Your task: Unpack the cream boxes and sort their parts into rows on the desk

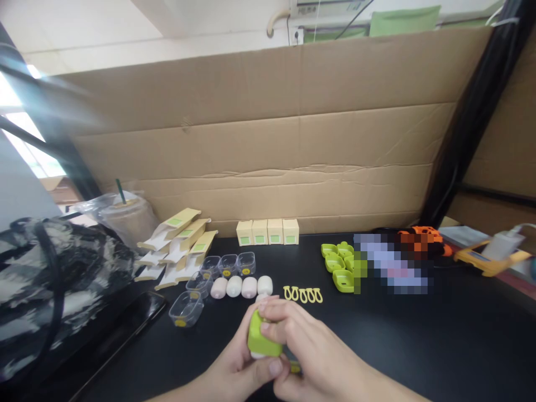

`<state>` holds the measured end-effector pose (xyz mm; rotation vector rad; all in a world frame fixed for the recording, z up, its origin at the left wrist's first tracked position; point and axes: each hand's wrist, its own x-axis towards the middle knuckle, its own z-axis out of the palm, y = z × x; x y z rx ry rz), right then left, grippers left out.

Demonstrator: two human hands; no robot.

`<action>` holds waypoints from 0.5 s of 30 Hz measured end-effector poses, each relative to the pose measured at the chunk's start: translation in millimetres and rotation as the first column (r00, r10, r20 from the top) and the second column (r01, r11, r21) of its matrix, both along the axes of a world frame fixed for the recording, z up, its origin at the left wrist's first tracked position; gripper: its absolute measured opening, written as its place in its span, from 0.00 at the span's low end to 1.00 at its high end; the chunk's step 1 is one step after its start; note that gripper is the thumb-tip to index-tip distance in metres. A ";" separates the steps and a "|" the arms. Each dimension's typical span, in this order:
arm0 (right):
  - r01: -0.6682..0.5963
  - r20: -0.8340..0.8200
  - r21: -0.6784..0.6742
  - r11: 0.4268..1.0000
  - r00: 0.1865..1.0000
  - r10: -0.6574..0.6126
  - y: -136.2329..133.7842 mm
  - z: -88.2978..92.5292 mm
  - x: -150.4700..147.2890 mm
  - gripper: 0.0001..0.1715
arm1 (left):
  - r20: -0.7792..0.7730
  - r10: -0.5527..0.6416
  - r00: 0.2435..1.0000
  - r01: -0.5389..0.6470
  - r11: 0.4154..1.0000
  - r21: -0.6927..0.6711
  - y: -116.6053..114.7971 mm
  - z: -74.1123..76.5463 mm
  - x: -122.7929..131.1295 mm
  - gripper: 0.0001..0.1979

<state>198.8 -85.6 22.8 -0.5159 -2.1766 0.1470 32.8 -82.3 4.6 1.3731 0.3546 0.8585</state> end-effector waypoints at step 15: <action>0.036 0.229 -0.067 0.997 0.973 -0.019 3.4 8.0 11.9 0.39 | -0.378 -0.014 0.926 0.044 0.997 0.070 6.7 15.7 -27.1 0.44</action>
